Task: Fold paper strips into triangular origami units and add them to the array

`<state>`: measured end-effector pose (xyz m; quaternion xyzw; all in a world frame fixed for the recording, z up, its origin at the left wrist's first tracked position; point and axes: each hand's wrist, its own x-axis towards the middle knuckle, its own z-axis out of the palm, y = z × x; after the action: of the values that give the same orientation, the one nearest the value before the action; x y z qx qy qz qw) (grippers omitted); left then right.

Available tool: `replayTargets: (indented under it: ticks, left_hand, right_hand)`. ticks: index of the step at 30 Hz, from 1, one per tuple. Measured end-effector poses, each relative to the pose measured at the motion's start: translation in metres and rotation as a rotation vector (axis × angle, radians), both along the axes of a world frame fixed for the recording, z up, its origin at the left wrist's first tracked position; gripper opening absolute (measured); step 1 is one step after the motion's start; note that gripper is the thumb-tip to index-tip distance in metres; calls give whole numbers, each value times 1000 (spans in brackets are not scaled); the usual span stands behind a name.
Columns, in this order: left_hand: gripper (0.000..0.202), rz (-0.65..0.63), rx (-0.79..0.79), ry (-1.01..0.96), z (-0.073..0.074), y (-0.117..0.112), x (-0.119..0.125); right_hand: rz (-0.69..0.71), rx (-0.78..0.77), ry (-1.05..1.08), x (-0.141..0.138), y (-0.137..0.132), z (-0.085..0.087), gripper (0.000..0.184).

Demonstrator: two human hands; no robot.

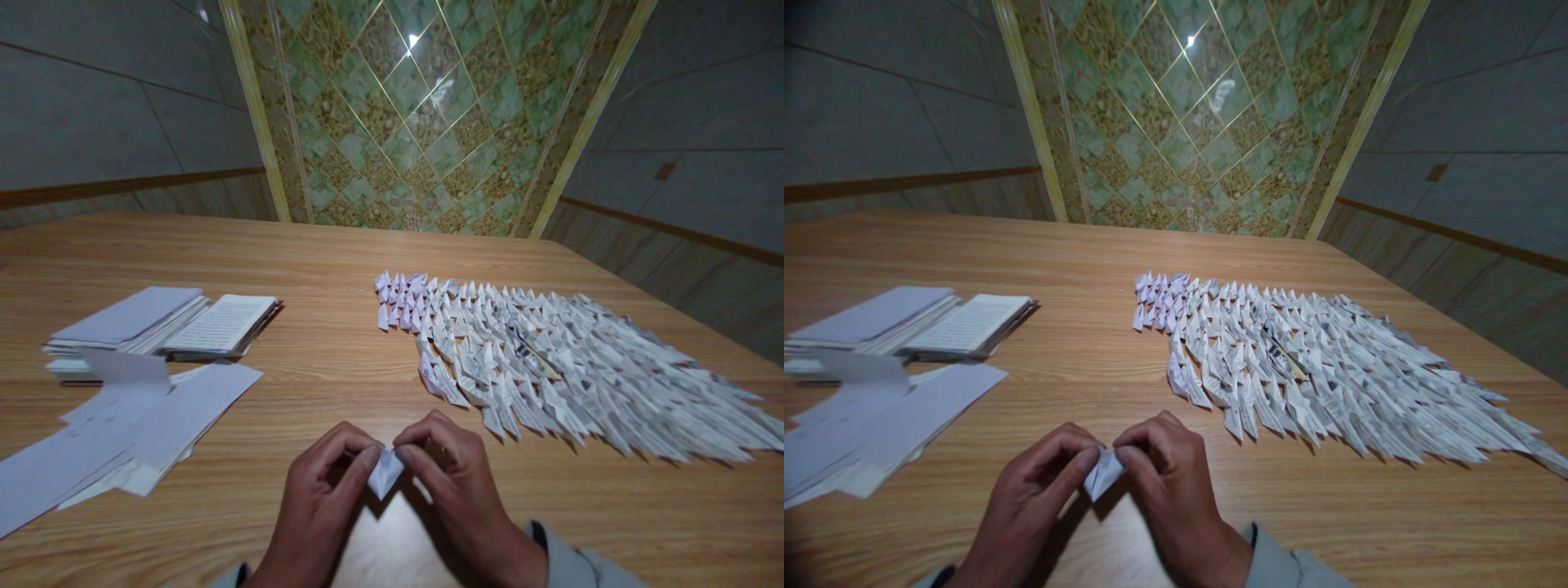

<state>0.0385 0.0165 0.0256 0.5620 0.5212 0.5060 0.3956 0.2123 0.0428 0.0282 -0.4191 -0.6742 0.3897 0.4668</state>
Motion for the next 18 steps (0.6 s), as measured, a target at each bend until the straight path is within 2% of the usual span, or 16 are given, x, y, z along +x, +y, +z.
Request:
replayTargets:
  ticks: [5, 11, 15, 18]
  left_hand:
    - [28, 134, -75, -165, -2, 7, -3]
    - [38, 180, -223, -466, -3, 11, -3]
    - [37, 123, -257, -631, 0, 11, 1]
    - [34, 86, -218, -618, -3, 11, 2]
  right_hand:
    - [-24, -59, 85, 0, 0, -2, 16]
    - [-157, 117, 45, 1, 2, -4, 10]
    - [-74, 282, -58, 2, 3, 1, 22]
    - [5, 355, -125, 2, 1, 5, 27]
